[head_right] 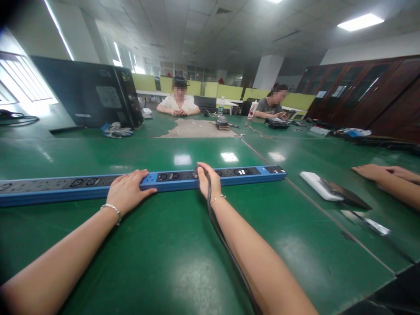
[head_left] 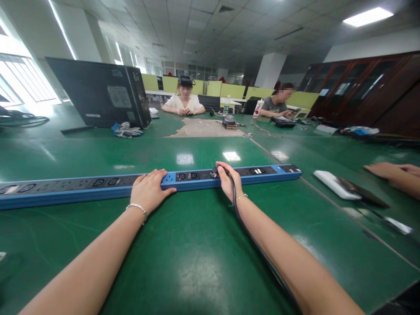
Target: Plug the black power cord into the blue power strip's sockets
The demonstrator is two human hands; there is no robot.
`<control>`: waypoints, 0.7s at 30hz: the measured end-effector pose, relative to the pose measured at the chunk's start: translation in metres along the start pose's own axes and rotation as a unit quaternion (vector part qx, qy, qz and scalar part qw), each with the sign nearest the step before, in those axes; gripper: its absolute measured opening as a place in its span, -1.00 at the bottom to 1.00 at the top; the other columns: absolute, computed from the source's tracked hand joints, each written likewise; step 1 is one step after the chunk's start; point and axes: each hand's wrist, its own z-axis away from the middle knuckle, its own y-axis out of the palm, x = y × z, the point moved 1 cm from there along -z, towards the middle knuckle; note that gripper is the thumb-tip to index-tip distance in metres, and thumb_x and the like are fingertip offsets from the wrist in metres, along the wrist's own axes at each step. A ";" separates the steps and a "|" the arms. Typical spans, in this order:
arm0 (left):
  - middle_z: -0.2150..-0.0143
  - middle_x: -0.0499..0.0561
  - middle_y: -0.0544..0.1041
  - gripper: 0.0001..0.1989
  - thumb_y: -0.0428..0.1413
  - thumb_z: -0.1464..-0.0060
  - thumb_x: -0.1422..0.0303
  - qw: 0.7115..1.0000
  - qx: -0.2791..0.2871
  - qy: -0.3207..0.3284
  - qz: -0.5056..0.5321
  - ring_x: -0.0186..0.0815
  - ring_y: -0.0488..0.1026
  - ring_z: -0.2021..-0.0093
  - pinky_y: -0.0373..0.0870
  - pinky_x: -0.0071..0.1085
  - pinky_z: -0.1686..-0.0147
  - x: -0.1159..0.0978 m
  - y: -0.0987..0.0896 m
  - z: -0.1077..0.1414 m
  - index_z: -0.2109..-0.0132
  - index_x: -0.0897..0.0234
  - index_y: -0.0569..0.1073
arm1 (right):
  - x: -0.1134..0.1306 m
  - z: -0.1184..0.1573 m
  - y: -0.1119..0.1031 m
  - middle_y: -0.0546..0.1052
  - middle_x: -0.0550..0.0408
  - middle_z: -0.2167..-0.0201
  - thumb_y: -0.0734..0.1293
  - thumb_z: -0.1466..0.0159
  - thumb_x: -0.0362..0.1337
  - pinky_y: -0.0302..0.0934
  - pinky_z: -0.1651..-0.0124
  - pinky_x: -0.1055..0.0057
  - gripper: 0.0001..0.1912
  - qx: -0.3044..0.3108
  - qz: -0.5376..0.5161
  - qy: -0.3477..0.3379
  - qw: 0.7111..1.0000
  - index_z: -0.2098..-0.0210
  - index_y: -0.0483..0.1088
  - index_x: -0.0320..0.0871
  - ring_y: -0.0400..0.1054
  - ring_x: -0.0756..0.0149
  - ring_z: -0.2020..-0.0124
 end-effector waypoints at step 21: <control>-0.20 0.09 0.33 -0.38 0.04 0.01 -0.02 1.000 -0.014 0.004 0.018 -0.14 0.20 -0.22 0.00 -0.16 -0.18 0.002 0.004 0.001 -0.14 0.18 0.28 | 0.023 0.010 0.049 0.56 0.06 0.16 0.15 -0.25 -0.18 0.19 -0.10 0.12 -0.68 0.015 0.191 -0.026 0.981 0.09 0.44 -0.03 0.43 0.14 0.12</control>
